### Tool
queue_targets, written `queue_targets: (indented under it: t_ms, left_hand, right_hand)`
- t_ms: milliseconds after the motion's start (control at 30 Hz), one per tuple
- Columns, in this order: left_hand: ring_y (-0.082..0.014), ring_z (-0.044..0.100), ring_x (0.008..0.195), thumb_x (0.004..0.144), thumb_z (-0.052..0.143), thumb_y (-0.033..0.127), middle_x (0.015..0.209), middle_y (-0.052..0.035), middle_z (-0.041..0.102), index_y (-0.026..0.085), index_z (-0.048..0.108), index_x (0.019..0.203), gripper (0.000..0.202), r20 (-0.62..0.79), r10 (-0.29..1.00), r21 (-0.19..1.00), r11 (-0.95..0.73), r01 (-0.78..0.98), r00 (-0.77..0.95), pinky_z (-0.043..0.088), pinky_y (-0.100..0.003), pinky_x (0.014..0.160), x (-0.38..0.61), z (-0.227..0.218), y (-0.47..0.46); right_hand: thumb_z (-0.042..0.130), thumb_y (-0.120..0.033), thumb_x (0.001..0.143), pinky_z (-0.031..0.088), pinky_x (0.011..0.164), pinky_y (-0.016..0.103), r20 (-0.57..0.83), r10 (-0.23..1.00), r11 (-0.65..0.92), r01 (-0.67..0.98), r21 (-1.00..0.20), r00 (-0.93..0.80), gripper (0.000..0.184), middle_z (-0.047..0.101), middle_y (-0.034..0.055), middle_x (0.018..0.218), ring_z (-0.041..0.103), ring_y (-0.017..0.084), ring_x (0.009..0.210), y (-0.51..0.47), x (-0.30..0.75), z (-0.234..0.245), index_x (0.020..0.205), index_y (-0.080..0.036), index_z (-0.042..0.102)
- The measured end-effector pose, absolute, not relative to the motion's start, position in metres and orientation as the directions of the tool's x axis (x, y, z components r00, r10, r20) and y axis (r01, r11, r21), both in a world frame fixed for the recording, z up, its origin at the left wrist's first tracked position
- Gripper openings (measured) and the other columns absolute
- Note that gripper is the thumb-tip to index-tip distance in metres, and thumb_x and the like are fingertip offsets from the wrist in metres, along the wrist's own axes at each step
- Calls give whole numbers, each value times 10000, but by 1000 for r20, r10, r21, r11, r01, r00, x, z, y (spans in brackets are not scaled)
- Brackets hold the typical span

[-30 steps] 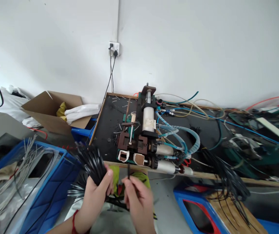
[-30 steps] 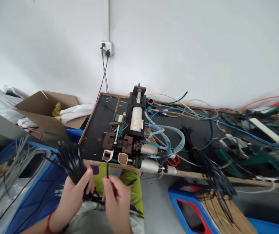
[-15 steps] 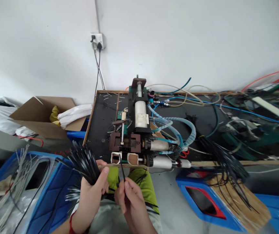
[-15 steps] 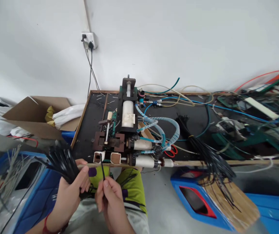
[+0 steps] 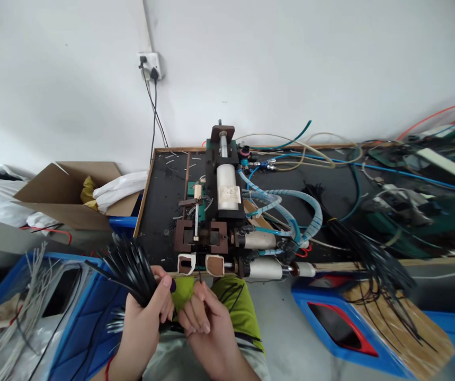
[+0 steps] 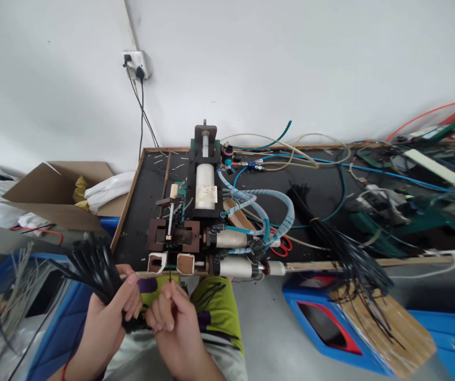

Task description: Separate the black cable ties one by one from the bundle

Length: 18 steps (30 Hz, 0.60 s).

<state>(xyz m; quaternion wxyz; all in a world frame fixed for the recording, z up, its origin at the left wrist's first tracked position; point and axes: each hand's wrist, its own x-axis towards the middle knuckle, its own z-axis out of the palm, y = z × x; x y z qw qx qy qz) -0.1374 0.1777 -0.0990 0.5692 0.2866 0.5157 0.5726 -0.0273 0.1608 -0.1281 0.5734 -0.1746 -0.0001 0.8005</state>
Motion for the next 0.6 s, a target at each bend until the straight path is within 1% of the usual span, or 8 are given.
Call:
queue_targets:
  t_ms: [200,433,500,533,600]
  left_hand:
    - [-66,360,402,886,749,361,476,108,432,194,578,917,241,-255,948,922,179,-343,-191,309,-196,419,-137,-101,179]
    - [-72,365,398,888,731,398,476,100,440,195,579,930,257,-261,948,918,186,-351,-181,309,-191,413,-137,-102,177]
    - [-85,375,407,919,679,420,491,91,452,201,580,966,245,-249,949,920,170,-354,-192,324,-198,412,-138,-105,175]
    - [-93,380,411,932,655,427,497,86,458,205,579,980,240,-244,950,920,163,-357,-197,333,-204,411,-138,-107,174]
    - [-105,387,410,939,633,433,505,81,465,212,577,976,232,-242,950,918,159,-364,-196,350,-215,407,-139,-110,172]
  right_hand:
    - [715,-375,903,226,457,233,-260,912,-368,-913,-175,-317,290,297,-125,377,84,97,410,163,-27,-131,718,-201,575]
    - [729,-412,894,224,452,222,-270,917,-357,-905,-233,-293,329,280,-134,373,96,85,400,164,-31,-130,709,-204,552]
    - [724,-436,898,241,455,221,-275,928,-332,-896,-296,-253,331,294,-134,368,119,82,392,163,-32,-132,720,-202,570]
    - [712,-456,905,249,457,221,-282,935,-310,-882,-355,-216,336,312,-130,366,142,81,387,162,-33,-133,729,-201,582]
    - [685,-504,918,243,451,219,-302,948,-256,-804,-537,-100,365,375,-111,366,201,77,377,161,-32,-137,745,-192,608]
